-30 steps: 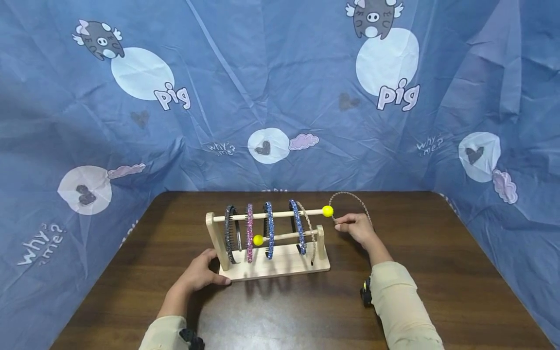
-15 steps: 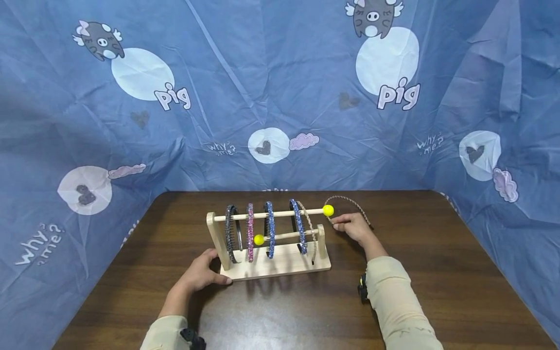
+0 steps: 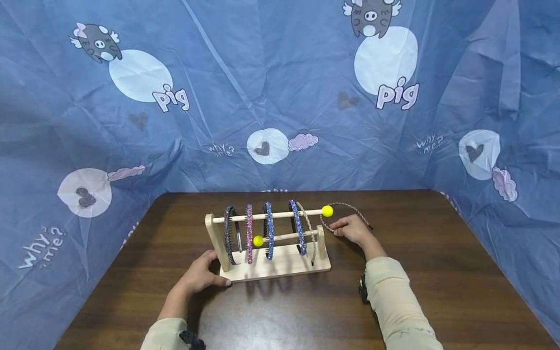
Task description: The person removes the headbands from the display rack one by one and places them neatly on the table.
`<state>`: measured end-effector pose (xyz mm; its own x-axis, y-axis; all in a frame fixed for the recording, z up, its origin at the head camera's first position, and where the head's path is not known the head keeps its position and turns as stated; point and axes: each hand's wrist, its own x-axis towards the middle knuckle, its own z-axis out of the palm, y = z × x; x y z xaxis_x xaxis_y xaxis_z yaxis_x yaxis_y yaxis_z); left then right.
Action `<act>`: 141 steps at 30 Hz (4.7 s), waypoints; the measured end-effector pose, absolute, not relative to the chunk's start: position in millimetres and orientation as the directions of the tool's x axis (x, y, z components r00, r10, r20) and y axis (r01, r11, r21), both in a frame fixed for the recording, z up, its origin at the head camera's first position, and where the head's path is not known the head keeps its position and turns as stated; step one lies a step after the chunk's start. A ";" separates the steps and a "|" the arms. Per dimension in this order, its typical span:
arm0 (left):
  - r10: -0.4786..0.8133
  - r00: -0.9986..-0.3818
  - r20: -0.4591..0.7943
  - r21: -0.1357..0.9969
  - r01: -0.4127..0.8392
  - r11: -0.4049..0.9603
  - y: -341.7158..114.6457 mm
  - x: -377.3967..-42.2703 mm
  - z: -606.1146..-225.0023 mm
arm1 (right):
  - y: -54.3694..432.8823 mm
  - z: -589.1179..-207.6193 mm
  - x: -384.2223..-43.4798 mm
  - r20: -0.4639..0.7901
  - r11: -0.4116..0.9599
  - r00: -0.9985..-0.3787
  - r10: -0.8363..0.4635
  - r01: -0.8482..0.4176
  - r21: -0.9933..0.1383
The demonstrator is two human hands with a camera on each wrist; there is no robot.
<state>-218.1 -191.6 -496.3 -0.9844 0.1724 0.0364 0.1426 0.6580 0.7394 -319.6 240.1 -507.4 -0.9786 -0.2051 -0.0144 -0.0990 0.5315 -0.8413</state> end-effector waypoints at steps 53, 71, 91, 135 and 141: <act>0.169 -0.985 0.030 0.740 0.135 0.658 -191.0 -213.5 -496.3 | 220.3 -445.1 -221.0 0.288 0.151 -0.933 -0.214 -0.323 -0.934; 0.174 -0.985 0.019 0.748 0.129 0.651 -190.7 -213.5 -494.7 | 198.5 -443.4 -200.3 0.365 -0.085 -0.891 -0.270 -0.355 -0.931; 0.166 -0.986 0.013 0.747 0.120 0.654 -191.8 -215.5 -494.2 | 179.5 -446.8 -199.6 0.354 -0.099 -0.880 -0.315 -0.341 -0.935; 0.175 -0.985 0.012 0.754 0.124 0.646 -188.2 -213.6 -492.1 | 194.8 -420.2 -205.3 0.495 -0.477 -0.848 -0.187 -0.362 -0.800; 0.172 -0.985 0.004 0.762 0.114 0.637 -188.3 -211.5 -492.0 | 202.5 -416.3 -206.7 0.530 -0.528 -0.827 -0.186 -0.371 -0.764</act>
